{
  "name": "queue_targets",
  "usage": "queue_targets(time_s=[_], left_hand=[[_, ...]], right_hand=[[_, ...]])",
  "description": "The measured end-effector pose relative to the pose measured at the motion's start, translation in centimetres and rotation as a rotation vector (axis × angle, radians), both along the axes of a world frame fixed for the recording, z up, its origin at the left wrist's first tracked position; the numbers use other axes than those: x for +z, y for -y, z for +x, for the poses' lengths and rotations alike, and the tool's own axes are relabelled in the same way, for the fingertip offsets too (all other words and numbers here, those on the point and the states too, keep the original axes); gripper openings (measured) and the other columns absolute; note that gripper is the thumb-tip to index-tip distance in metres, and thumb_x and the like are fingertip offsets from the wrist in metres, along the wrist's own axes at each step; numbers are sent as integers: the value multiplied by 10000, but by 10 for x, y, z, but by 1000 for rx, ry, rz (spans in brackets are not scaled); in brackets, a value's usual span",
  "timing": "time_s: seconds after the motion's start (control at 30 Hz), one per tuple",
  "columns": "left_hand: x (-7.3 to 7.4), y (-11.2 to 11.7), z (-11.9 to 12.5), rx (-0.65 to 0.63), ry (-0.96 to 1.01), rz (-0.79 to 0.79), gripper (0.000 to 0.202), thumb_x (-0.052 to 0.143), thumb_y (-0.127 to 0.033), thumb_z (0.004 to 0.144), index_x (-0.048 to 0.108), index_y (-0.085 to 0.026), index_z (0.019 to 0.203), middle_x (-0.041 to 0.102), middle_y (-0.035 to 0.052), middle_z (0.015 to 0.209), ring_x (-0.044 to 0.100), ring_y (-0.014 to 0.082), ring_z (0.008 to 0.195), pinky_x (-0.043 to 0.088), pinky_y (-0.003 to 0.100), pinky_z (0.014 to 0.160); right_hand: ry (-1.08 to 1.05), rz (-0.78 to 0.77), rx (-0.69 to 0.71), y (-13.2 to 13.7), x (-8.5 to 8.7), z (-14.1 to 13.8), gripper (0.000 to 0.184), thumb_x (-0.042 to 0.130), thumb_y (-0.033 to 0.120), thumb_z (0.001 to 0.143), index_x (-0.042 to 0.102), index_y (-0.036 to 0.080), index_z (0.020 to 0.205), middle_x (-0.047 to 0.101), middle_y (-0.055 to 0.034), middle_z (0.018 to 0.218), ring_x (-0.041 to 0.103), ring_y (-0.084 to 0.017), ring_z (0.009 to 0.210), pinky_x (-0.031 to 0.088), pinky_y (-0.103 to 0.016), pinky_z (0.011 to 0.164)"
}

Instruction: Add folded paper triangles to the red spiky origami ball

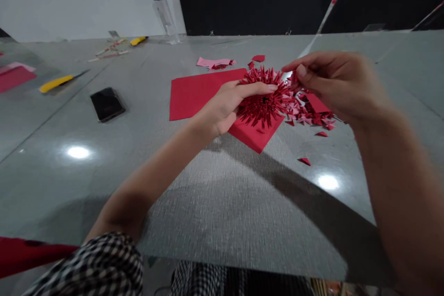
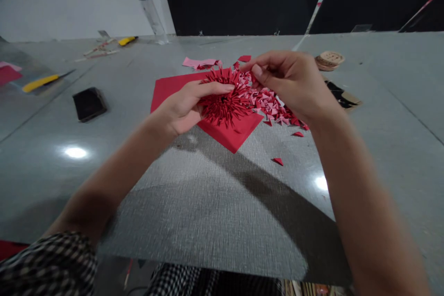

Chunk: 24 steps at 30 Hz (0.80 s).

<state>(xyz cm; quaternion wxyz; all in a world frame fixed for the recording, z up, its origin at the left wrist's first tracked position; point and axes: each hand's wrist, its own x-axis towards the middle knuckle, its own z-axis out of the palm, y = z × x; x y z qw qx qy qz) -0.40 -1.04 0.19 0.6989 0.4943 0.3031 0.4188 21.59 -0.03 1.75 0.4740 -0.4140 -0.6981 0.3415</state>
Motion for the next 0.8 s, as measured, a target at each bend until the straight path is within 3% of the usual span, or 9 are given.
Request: queue_targets(time_s=[0.17, 0.3, 0.43, 0.53, 0.63, 0.8], left_hand=[[1, 0, 1, 15, -35, -39, 209, 855, -290, 767, 771, -176, 921, 833, 65, 1003, 777, 278, 1110, 569, 459, 1099], [1, -1, 2, 1, -37, -48, 189, 849, -272, 764, 764, -183, 907, 834, 65, 1006, 771, 281, 1136, 561, 463, 1117], [0, 0, 1, -14, -23, -50, 178, 840, -265, 773, 771, -181, 914, 836, 75, 1036, 768, 282, 1142, 563, 444, 1113], [0, 0, 2, -6, -26, -52, 195, 848, -270, 761, 770, -176, 914, 837, 79, 1032, 766, 286, 1150, 564, 445, 1114], [0, 0, 1, -5, -34, -44, 214, 854, -276, 751, 767, -174, 918, 837, 81, 1033, 764, 289, 1158, 559, 452, 1123], [0, 0, 1, -6, -59, -23, 226, 854, -290, 750, 769, -182, 929, 838, 78, 1057, 754, 294, 1188, 541, 463, 1145]], right_hand=[[12, -51, 11, 0, 0, 4, 157, 734, 329, 987, 802, 196, 939, 693, 7, 779, 589, -43, 703, 459, -172, 644], [-48, -128, 6, 1, 2, 1, 142, 778, 307, 951, 798, 179, 891, 714, -3, 757, 620, -50, 669, 482, -171, 608], [-157, -112, 3, 0, 0, -2, 70, 833, 199, 888, 837, 209, 957, 745, 13, 796, 662, -47, 728, 545, -175, 693], [-160, -38, -25, -2, -3, 0, 75, 880, 220, 833, 846, 202, 898, 753, 14, 778, 664, -48, 716, 575, -189, 708], [-161, -64, -36, -3, -4, 1, 119, 910, 248, 794, 833, 183, 858, 750, 18, 756, 693, -64, 713, 638, -243, 788], [-228, -131, 2, 0, 0, -2, 88, 850, 157, 855, 825, 180, 936, 774, 24, 821, 737, -57, 763, 665, -231, 874]])
